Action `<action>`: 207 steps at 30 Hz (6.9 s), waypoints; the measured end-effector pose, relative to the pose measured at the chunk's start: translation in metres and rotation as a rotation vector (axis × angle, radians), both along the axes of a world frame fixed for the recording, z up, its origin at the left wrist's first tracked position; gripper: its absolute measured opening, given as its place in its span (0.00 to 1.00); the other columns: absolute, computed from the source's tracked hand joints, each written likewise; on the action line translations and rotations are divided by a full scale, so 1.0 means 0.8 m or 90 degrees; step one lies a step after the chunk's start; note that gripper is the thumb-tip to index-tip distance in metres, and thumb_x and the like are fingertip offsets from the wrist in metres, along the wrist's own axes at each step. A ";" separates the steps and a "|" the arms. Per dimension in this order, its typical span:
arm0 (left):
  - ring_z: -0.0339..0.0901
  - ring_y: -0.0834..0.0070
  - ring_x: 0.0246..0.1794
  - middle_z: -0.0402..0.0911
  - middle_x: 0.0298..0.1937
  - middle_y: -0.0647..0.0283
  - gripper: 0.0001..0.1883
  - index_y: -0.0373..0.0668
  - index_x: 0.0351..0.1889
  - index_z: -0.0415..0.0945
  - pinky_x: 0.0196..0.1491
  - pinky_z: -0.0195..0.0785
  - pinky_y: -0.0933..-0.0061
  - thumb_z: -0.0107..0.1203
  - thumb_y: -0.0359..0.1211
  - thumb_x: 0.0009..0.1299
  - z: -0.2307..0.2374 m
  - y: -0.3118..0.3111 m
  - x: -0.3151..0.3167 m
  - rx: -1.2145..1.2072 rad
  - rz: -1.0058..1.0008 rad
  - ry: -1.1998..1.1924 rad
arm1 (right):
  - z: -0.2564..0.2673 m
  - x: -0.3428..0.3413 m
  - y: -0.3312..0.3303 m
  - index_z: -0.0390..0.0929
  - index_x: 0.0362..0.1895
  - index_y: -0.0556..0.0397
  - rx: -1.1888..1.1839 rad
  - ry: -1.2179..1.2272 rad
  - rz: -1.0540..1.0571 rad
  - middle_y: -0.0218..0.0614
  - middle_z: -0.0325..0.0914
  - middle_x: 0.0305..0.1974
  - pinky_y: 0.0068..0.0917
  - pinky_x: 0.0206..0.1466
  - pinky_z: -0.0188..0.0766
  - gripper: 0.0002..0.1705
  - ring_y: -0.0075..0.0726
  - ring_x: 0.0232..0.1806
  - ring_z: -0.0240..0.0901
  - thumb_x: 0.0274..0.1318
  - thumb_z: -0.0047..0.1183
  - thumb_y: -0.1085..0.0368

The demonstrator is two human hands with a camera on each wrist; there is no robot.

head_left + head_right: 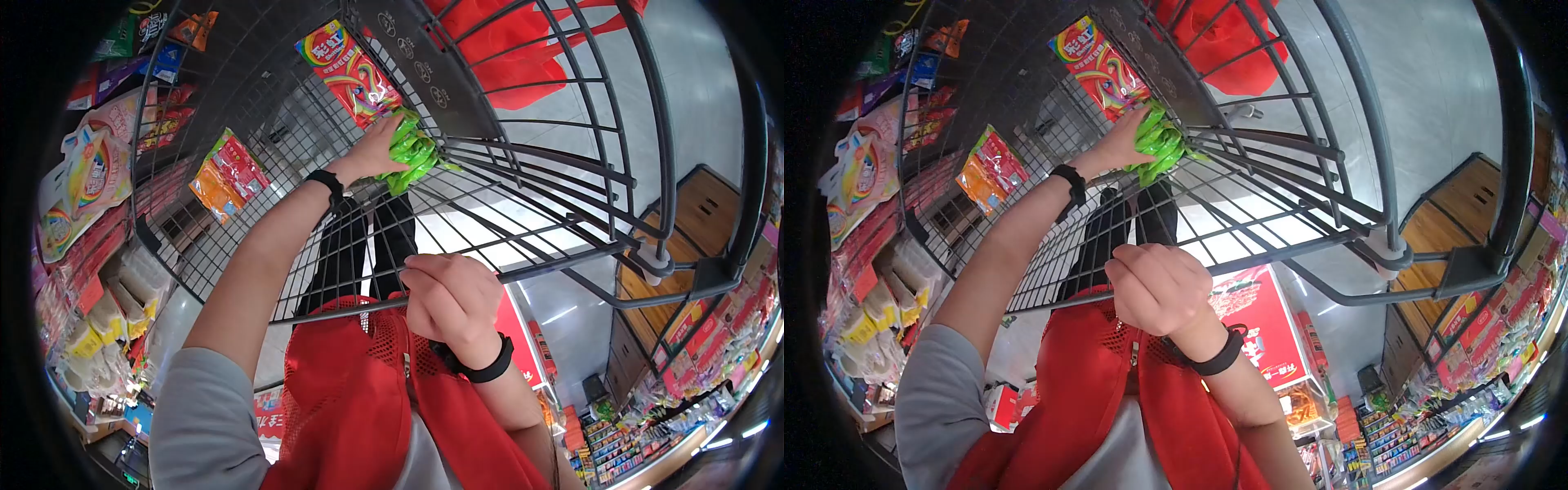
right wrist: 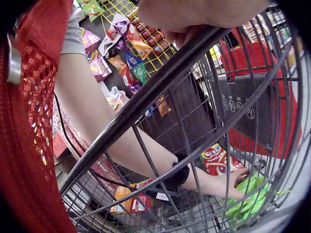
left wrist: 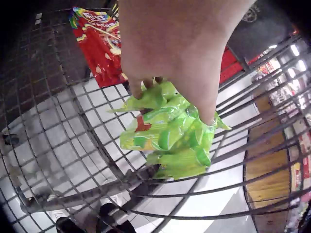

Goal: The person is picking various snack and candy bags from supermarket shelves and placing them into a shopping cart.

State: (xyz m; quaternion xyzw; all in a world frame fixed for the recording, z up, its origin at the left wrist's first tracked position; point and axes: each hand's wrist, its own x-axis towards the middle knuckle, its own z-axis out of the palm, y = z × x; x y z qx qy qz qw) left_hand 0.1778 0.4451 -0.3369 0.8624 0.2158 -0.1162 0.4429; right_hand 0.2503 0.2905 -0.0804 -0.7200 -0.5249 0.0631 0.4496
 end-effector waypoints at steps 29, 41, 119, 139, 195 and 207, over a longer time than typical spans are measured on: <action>0.65 0.75 0.51 0.67 0.52 0.62 0.20 0.43 0.52 0.62 0.53 0.57 0.67 0.47 0.40 0.64 -0.040 0.004 -0.079 -0.824 0.477 0.336 | 0.001 0.000 0.001 0.72 0.20 0.55 -0.016 -0.003 0.015 0.34 0.74 0.23 0.20 0.17 0.63 0.11 0.30 0.17 0.68 0.21 0.47 0.78; 0.63 0.71 0.52 0.67 0.49 0.57 0.23 0.37 0.51 0.60 0.53 0.56 0.71 0.48 0.33 0.58 -0.035 -0.020 -0.052 -0.598 0.369 0.385 | -0.003 0.000 0.004 0.73 0.16 0.54 -0.003 -0.038 0.010 0.33 0.72 0.21 0.17 0.16 0.59 0.08 0.27 0.17 0.68 0.21 0.47 0.72; 0.71 0.73 0.45 0.72 0.45 0.60 0.20 0.37 0.50 0.61 0.48 0.64 0.73 0.51 0.23 0.59 0.082 0.164 -0.244 -0.492 0.750 -0.244 | 0.004 -0.032 0.031 0.70 0.18 0.58 -0.217 -0.087 -0.173 0.37 0.72 0.20 0.23 0.28 0.66 0.10 0.34 0.23 0.70 0.32 0.40 0.85; 0.75 0.69 0.39 0.76 0.41 0.58 0.18 0.35 0.44 0.68 0.43 0.67 0.71 0.54 0.31 0.56 0.104 0.174 -0.279 -0.161 0.738 -0.091 | 0.002 -0.022 0.023 0.72 0.20 0.58 -0.161 -0.078 -0.106 0.39 0.72 0.20 0.24 0.24 0.68 0.12 0.38 0.22 0.72 0.28 0.41 0.85; 0.68 0.58 0.49 0.69 0.50 0.53 0.35 0.39 0.54 0.57 0.50 0.63 0.63 0.63 0.37 0.50 -0.081 0.189 0.018 0.057 0.641 -0.020 | 0.001 -0.009 0.013 0.73 0.20 0.53 -0.126 -0.078 -0.046 0.34 0.74 0.20 0.22 0.19 0.64 0.12 0.32 0.18 0.70 0.21 0.46 0.79; 0.53 0.49 0.60 0.56 0.57 0.41 0.40 0.29 0.59 0.48 0.60 0.49 0.63 0.57 0.39 0.55 0.051 0.151 -0.039 0.007 0.551 -0.036 | 0.011 -0.006 0.023 0.71 0.17 0.53 -0.176 -0.018 0.031 0.35 0.73 0.20 0.24 0.20 0.64 0.09 0.35 0.20 0.70 0.25 0.45 0.80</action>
